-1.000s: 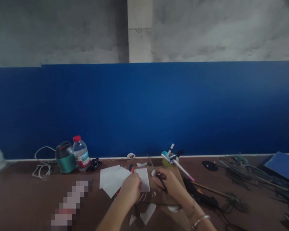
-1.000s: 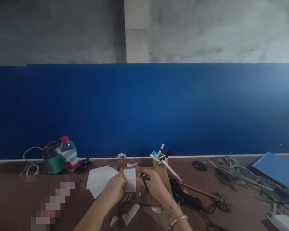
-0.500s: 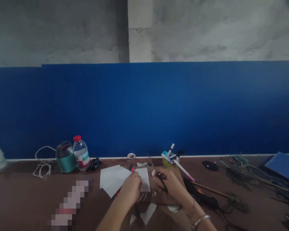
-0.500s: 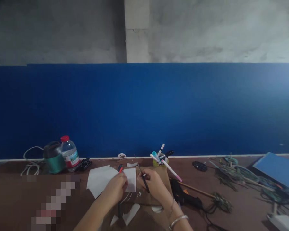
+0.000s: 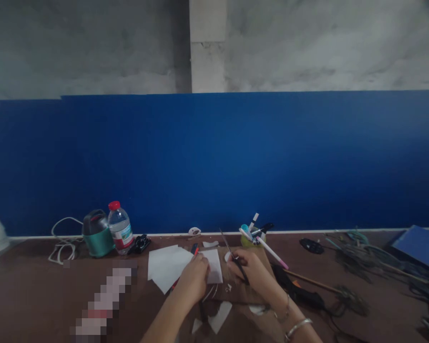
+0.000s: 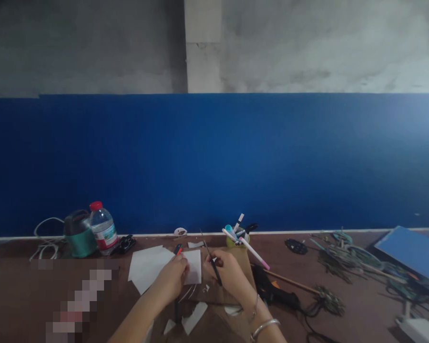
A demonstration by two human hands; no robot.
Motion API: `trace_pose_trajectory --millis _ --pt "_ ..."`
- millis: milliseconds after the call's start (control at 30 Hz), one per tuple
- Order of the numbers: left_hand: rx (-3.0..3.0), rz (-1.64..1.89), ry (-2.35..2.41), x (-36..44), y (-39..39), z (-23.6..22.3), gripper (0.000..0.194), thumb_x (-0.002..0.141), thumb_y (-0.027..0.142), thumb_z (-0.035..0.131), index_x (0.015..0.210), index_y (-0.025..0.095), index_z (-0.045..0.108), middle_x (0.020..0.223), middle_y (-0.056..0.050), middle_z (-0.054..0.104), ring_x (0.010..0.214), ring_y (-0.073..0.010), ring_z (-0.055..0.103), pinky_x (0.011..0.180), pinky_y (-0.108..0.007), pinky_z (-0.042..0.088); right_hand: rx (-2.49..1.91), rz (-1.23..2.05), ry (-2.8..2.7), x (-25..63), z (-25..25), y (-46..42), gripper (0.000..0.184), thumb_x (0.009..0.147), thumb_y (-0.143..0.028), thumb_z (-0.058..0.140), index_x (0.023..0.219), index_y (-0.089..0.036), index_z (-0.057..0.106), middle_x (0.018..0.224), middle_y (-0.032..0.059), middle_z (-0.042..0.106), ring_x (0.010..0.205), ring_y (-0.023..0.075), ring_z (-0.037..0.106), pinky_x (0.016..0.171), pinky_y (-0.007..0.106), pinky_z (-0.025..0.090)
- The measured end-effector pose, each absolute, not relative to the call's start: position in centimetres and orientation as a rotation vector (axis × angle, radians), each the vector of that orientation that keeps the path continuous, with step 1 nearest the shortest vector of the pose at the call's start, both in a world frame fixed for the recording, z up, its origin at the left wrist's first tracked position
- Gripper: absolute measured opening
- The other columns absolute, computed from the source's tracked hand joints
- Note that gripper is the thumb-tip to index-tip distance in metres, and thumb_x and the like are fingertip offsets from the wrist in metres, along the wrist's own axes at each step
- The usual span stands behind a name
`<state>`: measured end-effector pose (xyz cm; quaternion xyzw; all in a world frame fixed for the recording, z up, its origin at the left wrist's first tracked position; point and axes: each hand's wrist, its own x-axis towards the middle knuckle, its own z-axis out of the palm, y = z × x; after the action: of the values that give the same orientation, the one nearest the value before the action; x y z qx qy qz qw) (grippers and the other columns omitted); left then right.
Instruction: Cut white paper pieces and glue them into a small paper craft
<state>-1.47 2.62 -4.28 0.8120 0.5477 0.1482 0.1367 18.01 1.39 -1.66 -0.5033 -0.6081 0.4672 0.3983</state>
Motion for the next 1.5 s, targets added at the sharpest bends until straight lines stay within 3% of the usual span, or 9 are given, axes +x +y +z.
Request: trace_pose_trajectory --millis 100,267,533,700,833,1067,1267,1500 --pt "2.252 0.646 1.505 -1.2 2.5 -4.0 0.023 0.079 0.003 0.046 0.084 0.015 0.064 0.099 -0.011 0.064 0.097 -0.0204 0.059 0.087 -0.030 0.044 -1.280 1.157 -1.477 17.6 -1.5 1.2 0.017 0.065 -0.030 0.062 0.076 -0.018 0.059 0.047 -0.0062 0.049 0.044 0.0107 0.044 0.042 0.021 0.031" --pt "1.940 0.985 1.328 -0.4 2.4 -3.7 0.015 0.083 0.016 0.048 0.080 0.017 0.063 0.088 -0.007 0.067 0.090 -0.0199 0.061 0.084 -0.031 0.045 -1.204 1.073 -1.407 16.3 -2.5 1.4 0.023 0.058 -0.025 0.066 0.079 -0.017 0.061 0.059 -0.0020 0.060 0.055 0.0138 0.054 0.051 0.023 0.042" --pt "1.868 1.038 1.311 0.5 1.6 -2.6 0.016 0.084 0.022 0.050 0.075 0.017 0.062 0.083 -0.006 0.069 0.086 -0.0199 0.062 0.080 -0.029 0.045 -1.157 1.079 -1.252 14.8 -4.4 1.6 0.028 0.059 -0.029 0.069 0.083 -0.017 0.060 0.049 -0.0073 0.051 0.045 0.0104 0.045 0.043 0.020 0.034" --pt "1.977 1.084 1.338 0.5 1.5 -2.8 0.013 0.082 0.016 0.052 0.075 0.018 0.063 0.085 -0.006 0.068 0.086 -0.0197 0.062 0.080 -0.029 0.046 -1.182 1.094 -1.262 15.3 -4.2 1.8 0.026 0.061 -0.030 0.065 0.083 -0.017 0.060 0.048 -0.0082 0.047 0.043 0.0098 0.041 0.042 0.021 0.030" --pt "2.028 1.148 1.409 -0.1 2.2 -3.4 0.016 0.080 0.011 0.052 0.078 0.019 0.066 0.086 -0.005 0.069 0.089 -0.0202 0.063 0.083 -0.031 0.047 -1.375 0.853 -1.476 17.3 -3.7 2.1 0.019 0.060 -0.019 0.057 0.078 -0.017 0.063 0.053 -0.0034 0.055 0.049 0.0133 0.049 0.048 0.023 0.033" --pt "2.061 1.076 1.589 -0.9 2.8 -4.0 0.022 0.077 0.003 0.052 0.080 0.019 0.067 0.087 -0.005 0.069 0.090 -0.0203 0.063 0.085 -0.031 0.047 -1.778 0.390 -2.018 18.4 -2.4 1.4 0.020 0.074 -0.010 0.051 0.073 -0.020 0.068 0.074 0.0074 0.073 0.069 0.0205 0.064 0.056 0.026 0.031" --pt "2.105 0.881 1.700 -1.1 2.6 -3.7 0.021 0.078 0.002 0.056 0.083 0.018 0.068 0.091 -0.006 0.069 0.093 -0.0203 0.062 0.084 -0.031 0.044 -1.931 0.286 -2.070 17.8 -1.9 0.9 0.029 0.071 -0.004 0.053 0.089 -0.020 0.070 0.087 0.0099 0.074 0.079 0.0233 0.066 0.061 0.027 0.032" --pt "2.111 0.768 1.764 -1.2 2.3 -2.6 0.023 0.079 0.002 0.055 0.087 0.019 0.069 0.094 -0.006 0.069 0.095 -0.0199 0.062 0.084 -0.030 0.043 -1.966 0.232 -2.054 19.0 -1.2 1.1 0.022 0.076 -0.008 0.053 0.084 -0.019 0.070 0.091 0.0105 0.071 0.089 0.0248 0.063 0.068 0.028 0.035"
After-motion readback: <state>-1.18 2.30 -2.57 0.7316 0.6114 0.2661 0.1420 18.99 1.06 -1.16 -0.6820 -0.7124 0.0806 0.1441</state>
